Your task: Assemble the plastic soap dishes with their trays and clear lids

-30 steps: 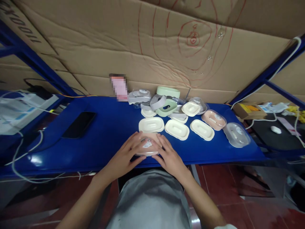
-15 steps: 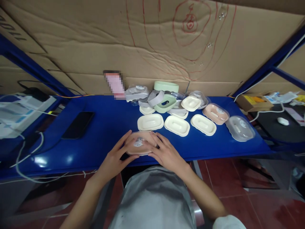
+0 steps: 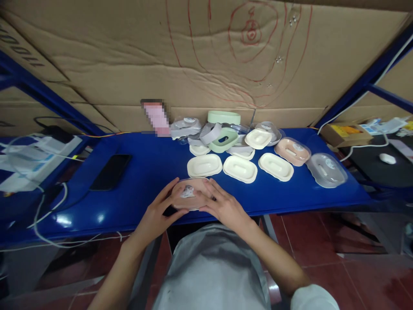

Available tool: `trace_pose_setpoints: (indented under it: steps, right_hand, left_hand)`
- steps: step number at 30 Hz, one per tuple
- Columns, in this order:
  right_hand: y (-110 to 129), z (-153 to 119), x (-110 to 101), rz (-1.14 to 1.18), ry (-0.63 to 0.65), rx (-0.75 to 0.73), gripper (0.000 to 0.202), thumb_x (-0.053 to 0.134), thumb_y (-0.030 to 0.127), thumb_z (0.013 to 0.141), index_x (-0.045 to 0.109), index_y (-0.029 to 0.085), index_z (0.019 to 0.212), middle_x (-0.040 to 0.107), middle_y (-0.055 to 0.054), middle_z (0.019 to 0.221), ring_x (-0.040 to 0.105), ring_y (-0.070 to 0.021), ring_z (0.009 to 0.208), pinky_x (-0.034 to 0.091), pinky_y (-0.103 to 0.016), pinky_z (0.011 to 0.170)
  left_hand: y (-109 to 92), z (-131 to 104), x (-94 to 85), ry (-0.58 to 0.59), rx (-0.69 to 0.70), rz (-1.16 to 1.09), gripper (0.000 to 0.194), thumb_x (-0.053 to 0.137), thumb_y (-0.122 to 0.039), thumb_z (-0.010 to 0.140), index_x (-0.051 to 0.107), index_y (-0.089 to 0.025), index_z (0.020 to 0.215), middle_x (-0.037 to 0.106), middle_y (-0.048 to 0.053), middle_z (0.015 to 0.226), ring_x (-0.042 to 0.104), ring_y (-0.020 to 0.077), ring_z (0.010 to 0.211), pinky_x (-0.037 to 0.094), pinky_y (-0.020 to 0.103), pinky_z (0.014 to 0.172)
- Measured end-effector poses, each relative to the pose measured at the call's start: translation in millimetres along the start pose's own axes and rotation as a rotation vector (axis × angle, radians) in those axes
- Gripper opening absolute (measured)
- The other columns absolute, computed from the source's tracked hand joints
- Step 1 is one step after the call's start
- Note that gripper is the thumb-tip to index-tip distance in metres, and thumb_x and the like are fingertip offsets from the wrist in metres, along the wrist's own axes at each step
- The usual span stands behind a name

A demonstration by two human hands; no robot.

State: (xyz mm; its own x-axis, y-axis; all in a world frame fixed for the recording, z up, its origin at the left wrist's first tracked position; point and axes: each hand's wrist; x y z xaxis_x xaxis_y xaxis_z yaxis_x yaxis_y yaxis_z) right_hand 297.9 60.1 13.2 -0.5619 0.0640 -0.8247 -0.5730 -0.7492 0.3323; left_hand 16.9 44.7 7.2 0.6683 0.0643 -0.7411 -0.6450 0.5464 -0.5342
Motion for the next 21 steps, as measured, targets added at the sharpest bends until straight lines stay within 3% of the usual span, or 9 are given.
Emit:
trace_pose_setpoints:
  steps: [5,11,21]
  right_hand:
    - [0.1,-6.0,-2.0,0.005,-0.028,-0.008,0.081,0.072,0.028,0.101,0.030,0.043,0.169,0.038,-0.004,0.173,0.040,-0.0290,0.158,0.050,-0.048,0.122]
    - [3.3,-7.4,-7.1,-0.051,-0.007,-0.029,0.073,0.073,0.033,0.101,0.041,0.034,0.166,0.045,-0.009,0.169,0.039,-0.0298,0.158,0.050,-0.047,0.122]
    - [6.9,-13.2,-9.2,-0.101,-0.063,-0.076,0.081,0.072,0.030,0.101,0.029,0.033,0.171,0.043,-0.012,0.169,0.042,-0.0302,0.156,0.053,-0.047,0.120]
  left_hand:
    - [-3.0,-0.8,1.3,0.005,0.031,0.020,0.070,0.072,-0.036,0.100,0.041,-0.035,0.163,0.038,0.014,0.172,0.049,0.0335,0.153,0.050,0.055,0.121]
    - [-3.5,-2.1,3.3,-0.007,0.063,0.040,0.068,0.070,-0.038,0.101,0.042,-0.033,0.163,0.038,0.015,0.172,0.048,0.0320,0.154,0.050,0.053,0.121]
    - [-4.9,-6.5,4.6,-0.047,0.111,0.072,0.072,0.071,-0.038,0.101,0.038,-0.035,0.165,0.041,0.015,0.171,0.049,0.0330,0.153,0.053,0.054,0.119]
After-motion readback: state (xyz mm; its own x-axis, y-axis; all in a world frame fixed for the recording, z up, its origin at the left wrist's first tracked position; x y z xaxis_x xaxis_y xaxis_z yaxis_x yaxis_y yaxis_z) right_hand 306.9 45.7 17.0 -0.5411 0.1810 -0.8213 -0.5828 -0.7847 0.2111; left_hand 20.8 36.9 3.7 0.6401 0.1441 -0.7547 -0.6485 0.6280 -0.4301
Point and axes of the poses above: each hand's wrist, its own z-axis towards the middle knuckle, its own x-axis out of the palm, y = z × x
